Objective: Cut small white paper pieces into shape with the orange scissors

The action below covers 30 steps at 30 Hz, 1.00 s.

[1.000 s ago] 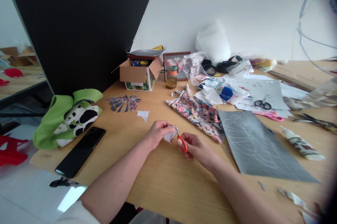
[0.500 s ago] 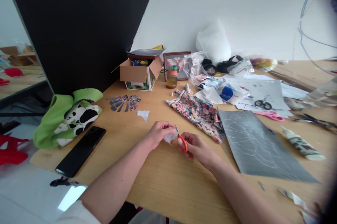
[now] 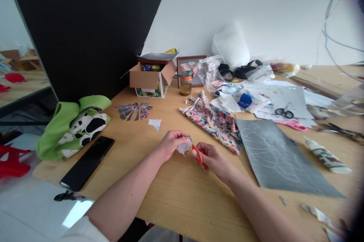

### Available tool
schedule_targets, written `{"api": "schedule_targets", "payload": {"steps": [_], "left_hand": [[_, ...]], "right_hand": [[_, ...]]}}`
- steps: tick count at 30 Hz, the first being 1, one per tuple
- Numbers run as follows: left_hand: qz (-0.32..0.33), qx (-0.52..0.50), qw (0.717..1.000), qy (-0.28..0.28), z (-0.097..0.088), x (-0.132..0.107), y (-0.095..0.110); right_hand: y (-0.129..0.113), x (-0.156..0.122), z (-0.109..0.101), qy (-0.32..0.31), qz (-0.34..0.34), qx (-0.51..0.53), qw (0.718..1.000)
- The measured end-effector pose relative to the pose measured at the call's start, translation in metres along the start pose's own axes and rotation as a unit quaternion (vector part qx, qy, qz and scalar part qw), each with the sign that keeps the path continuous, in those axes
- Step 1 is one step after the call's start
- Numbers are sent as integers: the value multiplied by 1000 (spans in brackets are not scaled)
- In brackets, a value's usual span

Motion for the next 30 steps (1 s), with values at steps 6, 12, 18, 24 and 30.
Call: {"api": "schedule_targets", "payload": {"steps": [6, 12, 18, 24, 30], "left_hand": [[3, 1, 1000, 1, 0, 1, -1], [-31, 4, 999, -32, 3, -2, -4], [-27, 9, 998, -64, 9, -3, -6], [-26, 50, 995, -79, 10, -4, -11], [-16, 102, 992, -70, 5, -3, -7]], "right_hand": [[0, 0, -3, 11, -3, 23, 1000], [-5, 0, -13, 47, -33, 94, 994], [-3, 0, -28, 109, -57, 168, 978], [-3, 1, -32, 123, -66, 187, 972], [-2, 1, -33, 125, -67, 197, 970]]}}
Point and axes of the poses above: each hand's wrist, its own x-axis towards the middle knuckle, its own z-axis out of the palm, y = z × x, the point moved 8 cm from there along x, towards the middle knuckle, and after that the axes turned 15 degrees about z, right-handed, at the moved point
